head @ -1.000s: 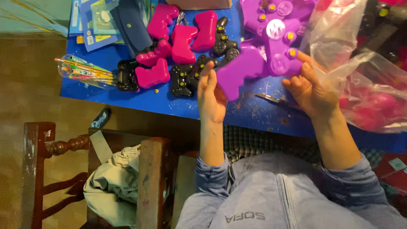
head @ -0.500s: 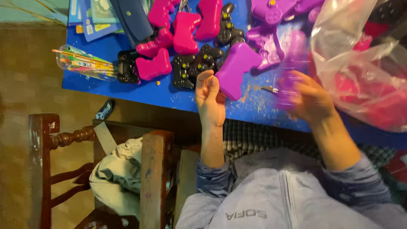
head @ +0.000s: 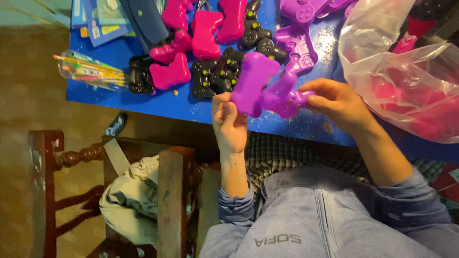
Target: The person sits at a blue table assembling plastic toy game controllers. They fit front and back shell halves together by hand, press the halves until they snap closed, use a small blade to trim excess plastic from the seams, and place finished controllers into a plastic bag.
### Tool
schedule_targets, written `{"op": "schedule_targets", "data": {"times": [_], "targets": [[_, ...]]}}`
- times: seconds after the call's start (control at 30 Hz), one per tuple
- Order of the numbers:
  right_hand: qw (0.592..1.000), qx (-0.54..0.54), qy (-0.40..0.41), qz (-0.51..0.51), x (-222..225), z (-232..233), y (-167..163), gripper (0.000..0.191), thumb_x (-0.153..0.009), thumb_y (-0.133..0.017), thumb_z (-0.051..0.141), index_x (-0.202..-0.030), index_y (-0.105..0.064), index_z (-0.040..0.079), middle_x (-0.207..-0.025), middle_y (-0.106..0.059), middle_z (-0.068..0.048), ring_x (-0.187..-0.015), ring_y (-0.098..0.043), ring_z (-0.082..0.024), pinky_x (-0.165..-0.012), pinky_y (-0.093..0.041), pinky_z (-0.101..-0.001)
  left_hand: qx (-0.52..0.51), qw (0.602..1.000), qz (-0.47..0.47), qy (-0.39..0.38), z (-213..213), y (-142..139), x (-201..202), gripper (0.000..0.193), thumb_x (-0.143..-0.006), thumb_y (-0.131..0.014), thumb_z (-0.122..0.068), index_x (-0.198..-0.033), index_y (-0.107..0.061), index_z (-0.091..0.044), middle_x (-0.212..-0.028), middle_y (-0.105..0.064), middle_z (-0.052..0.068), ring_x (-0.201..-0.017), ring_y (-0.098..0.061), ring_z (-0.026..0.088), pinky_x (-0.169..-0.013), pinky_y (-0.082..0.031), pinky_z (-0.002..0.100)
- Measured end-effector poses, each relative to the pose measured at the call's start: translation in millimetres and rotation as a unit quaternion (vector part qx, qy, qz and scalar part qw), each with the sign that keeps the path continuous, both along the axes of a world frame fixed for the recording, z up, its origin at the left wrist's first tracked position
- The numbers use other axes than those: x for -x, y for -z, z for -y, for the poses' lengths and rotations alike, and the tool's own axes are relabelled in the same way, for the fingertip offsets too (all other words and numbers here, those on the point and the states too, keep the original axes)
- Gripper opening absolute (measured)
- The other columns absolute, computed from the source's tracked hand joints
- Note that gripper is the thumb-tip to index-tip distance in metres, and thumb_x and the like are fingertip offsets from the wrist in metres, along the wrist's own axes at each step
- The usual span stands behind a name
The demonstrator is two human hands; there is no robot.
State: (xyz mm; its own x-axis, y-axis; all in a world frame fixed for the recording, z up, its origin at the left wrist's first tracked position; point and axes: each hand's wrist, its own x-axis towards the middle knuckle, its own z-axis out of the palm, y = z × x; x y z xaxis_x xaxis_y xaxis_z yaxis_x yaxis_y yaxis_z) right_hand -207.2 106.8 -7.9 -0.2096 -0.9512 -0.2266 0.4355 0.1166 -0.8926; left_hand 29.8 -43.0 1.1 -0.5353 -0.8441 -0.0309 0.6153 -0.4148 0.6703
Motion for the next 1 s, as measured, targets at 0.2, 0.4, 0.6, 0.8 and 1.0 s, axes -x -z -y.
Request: {"op": "schedule_targets", "data": {"times": [0.2,0.4,0.6,0.8,1.0], "targets": [[0.959,0.141,-0.057,0.238,12.4,-38.2,14.2,0.027,-0.100,-0.073,0.012,-0.118,-0.065,-0.006,-0.096,-0.068,-0.012,-0.067,-0.058,-0.013,-0.060,-0.047,-0.0250,0.113,0.989,0.054,-0.073,-4.8,-0.5,4.6,0.013,-0.105,-0.067,-0.001,-0.113,-0.059,-0.008,-0.106,-0.057,-0.002,-0.095,-0.056,0.010,-0.085,-0.049,0.026],[0.954,0.074,0.062,0.283,2.4,-14.2,33.2,0.037,-0.103,-0.068,0.017,-0.135,-0.059,-0.001,-0.102,-0.063,-0.004,-0.085,-0.059,-0.012,-0.080,-0.049,-0.0276,0.184,0.973,0.111,-0.080,-15.6,-12.1,1.3,0.011,-0.104,-0.066,-0.005,-0.112,-0.059,-0.007,-0.107,-0.060,0.002,-0.096,-0.055,0.010,-0.086,-0.047,0.024],[0.978,0.075,0.092,0.173,0.4,-19.1,19.6,0.038,-0.105,-0.066,0.014,-0.141,-0.061,0.001,-0.101,-0.063,-0.004,-0.081,-0.057,-0.012,-0.094,-0.054,-0.0366,0.041,0.998,-0.045,-0.032,-11.6,-28.1,-17.0,0.013,-0.102,-0.068,-0.004,-0.111,-0.061,-0.011,-0.102,-0.058,0.001,-0.093,-0.056,0.011,-0.083,-0.048,0.026],[0.982,0.027,0.109,0.149,-7.6,-16.0,10.3,0.037,-0.103,-0.064,0.014,-0.137,-0.062,0.002,-0.099,-0.067,-0.005,-0.081,-0.064,-0.013,-0.081,-0.055,-0.0345,-0.034,0.966,-0.213,0.140,-4.9,-26.6,-12.0,0.017,-0.103,-0.067,-0.011,-0.120,-0.065,-0.012,-0.102,-0.061,0.001,-0.090,-0.056,0.010,-0.084,-0.050,0.030],[0.987,-0.062,0.145,0.030,-13.3,-10.3,3.2,0.037,-0.103,-0.062,0.013,-0.139,-0.062,0.002,-0.096,-0.068,-0.005,-0.084,-0.070,-0.015,-0.060,-0.047,-0.0249,0.048,0.989,0.135,-0.025,-8.3,-34.7,-13.4,0.020,-0.104,-0.060,-0.009,-0.124,-0.059,-0.009,-0.106,-0.068,0.004,-0.092,-0.066,0.013,-0.077,-0.056,0.032]]}}
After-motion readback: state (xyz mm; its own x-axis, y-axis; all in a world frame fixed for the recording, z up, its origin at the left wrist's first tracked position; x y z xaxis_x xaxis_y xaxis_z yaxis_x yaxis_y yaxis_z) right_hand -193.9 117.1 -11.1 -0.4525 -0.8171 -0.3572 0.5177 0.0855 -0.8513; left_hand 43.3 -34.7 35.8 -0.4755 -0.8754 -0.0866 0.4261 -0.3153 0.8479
